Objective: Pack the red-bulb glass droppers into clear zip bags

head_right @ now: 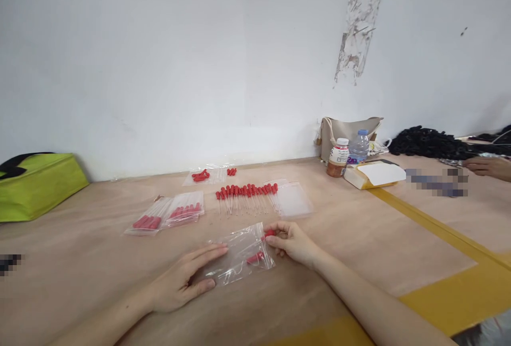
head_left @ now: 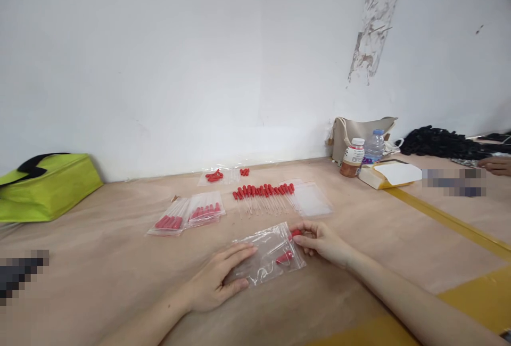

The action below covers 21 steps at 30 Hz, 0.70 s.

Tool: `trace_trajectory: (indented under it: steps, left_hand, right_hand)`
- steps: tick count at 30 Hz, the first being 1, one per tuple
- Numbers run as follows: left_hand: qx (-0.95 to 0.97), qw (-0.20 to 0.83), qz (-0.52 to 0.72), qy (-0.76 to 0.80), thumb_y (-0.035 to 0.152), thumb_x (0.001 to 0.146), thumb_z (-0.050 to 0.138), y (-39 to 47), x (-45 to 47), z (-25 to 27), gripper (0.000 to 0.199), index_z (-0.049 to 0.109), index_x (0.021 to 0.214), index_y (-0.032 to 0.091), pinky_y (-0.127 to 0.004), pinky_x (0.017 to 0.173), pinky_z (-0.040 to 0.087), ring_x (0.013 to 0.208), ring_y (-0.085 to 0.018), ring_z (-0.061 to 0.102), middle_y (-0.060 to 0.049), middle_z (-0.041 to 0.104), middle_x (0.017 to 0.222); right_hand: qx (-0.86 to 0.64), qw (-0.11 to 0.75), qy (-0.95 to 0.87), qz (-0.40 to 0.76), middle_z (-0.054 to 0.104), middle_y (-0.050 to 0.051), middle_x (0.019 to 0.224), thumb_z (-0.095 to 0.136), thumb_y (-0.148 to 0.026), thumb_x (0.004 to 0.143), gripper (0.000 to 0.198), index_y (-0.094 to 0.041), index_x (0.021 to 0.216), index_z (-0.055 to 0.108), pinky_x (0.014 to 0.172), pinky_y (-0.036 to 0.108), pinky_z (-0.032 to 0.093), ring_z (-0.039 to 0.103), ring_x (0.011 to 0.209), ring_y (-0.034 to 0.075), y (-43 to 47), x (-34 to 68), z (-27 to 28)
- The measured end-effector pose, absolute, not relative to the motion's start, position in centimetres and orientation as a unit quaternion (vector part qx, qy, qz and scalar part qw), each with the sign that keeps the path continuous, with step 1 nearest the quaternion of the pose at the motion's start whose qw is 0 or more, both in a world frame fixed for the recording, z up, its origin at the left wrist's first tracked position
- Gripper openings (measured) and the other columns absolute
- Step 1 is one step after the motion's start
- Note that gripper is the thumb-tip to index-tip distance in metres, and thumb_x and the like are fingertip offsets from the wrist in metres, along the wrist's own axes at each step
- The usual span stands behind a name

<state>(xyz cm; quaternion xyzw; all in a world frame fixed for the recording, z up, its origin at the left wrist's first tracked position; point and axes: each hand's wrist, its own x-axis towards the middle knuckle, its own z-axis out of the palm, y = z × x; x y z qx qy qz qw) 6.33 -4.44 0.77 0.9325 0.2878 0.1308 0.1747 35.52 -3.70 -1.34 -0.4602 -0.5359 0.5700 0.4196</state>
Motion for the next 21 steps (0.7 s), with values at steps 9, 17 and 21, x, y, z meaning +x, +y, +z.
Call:
trace_trajectory:
  steps: [9, 17, 21]
  left_hand:
    - [0.934, 0.170, 0.143, 0.281, 0.034, 0.087, 0.046, -4.4, 6.4, 0.8, 0.049, 0.029, 0.133, 0.030, -0.040, 0.098, 0.031, 0.120, -0.024, 0.036, -0.003, 0.038, 0.134]
    - [0.941, 0.163, 0.136, 0.262, 0.030, 0.087, 0.046, -4.4, 6.6, 0.9, 0.044, 0.036, 0.130, 0.029, -0.039, 0.101, 0.028, 0.121, -0.022, 0.036, -0.002, 0.039, 0.133]
    - [0.939, 0.171, 0.140, 0.262, 0.031, 0.087, 0.047, -4.2, 6.5, 0.8, 0.042, 0.040, 0.128, 0.028, -0.039, 0.100, 0.029, 0.122, -0.023, 0.035, -0.003, 0.039, 0.133]
  right_hand:
    - [-0.437, 0.321, -0.615, 0.572, 0.061, -0.003, 0.070, 0.065, -0.045, 0.062, 0.038, -0.017, 0.082, 0.048, 0.031, 0.015, 0.030, 0.039, 0.033, 0.001, -3.8, 35.3, -1.4]
    - [-0.437, 0.292, -0.628, 0.574, 0.054, -0.005, 0.053, 0.067, -0.043, 0.061, 0.033, -0.015, 0.073, 0.056, 0.037, 0.016, 0.030, 0.038, 0.039, 0.003, -4.1, 34.8, -0.5]
    - [-0.430, 0.294, -0.648, 0.556, 0.058, -0.002, 0.059, 0.068, -0.043, 0.059, 0.032, -0.014, 0.070, 0.061, 0.044, 0.018, 0.032, 0.044, 0.046, 0.005, -4.2, 34.8, -0.4]
